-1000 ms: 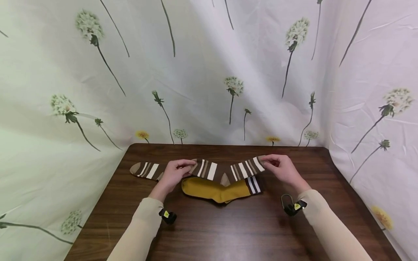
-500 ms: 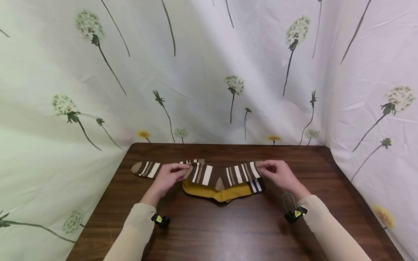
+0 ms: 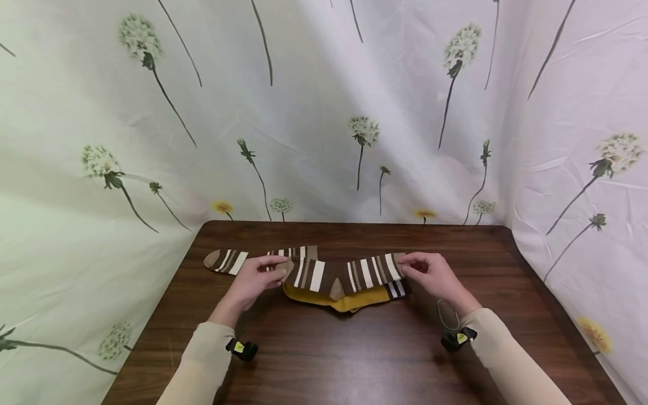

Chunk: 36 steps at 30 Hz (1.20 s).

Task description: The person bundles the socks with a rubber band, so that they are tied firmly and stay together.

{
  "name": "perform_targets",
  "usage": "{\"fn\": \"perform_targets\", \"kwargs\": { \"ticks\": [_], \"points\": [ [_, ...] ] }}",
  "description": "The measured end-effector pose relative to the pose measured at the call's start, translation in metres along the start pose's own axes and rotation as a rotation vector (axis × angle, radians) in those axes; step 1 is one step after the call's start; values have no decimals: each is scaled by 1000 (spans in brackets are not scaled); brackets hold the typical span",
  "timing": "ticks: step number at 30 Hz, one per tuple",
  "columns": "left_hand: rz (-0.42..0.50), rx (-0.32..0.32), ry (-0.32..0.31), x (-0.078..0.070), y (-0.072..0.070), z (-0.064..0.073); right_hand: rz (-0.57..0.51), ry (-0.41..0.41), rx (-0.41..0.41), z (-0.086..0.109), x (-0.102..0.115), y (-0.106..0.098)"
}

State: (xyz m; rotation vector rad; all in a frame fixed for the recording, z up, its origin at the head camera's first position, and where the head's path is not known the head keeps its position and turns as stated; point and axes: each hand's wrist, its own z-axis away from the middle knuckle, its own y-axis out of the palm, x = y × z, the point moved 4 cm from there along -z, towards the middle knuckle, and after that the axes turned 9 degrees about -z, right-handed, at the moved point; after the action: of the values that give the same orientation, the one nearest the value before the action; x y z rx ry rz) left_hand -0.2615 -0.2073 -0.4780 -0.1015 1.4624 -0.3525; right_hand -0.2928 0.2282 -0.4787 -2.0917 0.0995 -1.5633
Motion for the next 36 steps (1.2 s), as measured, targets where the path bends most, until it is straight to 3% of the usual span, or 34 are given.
{"fn": "perform_targets", "kwargs": {
  "ticks": [8,14,24,36],
  "points": [
    [8,32,-19,-2,2,7,-13,21,-17,8,1,-5],
    [-1,55,-41,7,4,8,-41,16,-3,14,-2,-5],
    [-19,34,-40,22,7,8,-36,30,-4,18,-17,5],
    [-118,0,-4,30,8,6,37,19,2,22,-32,12]
  ]
}}
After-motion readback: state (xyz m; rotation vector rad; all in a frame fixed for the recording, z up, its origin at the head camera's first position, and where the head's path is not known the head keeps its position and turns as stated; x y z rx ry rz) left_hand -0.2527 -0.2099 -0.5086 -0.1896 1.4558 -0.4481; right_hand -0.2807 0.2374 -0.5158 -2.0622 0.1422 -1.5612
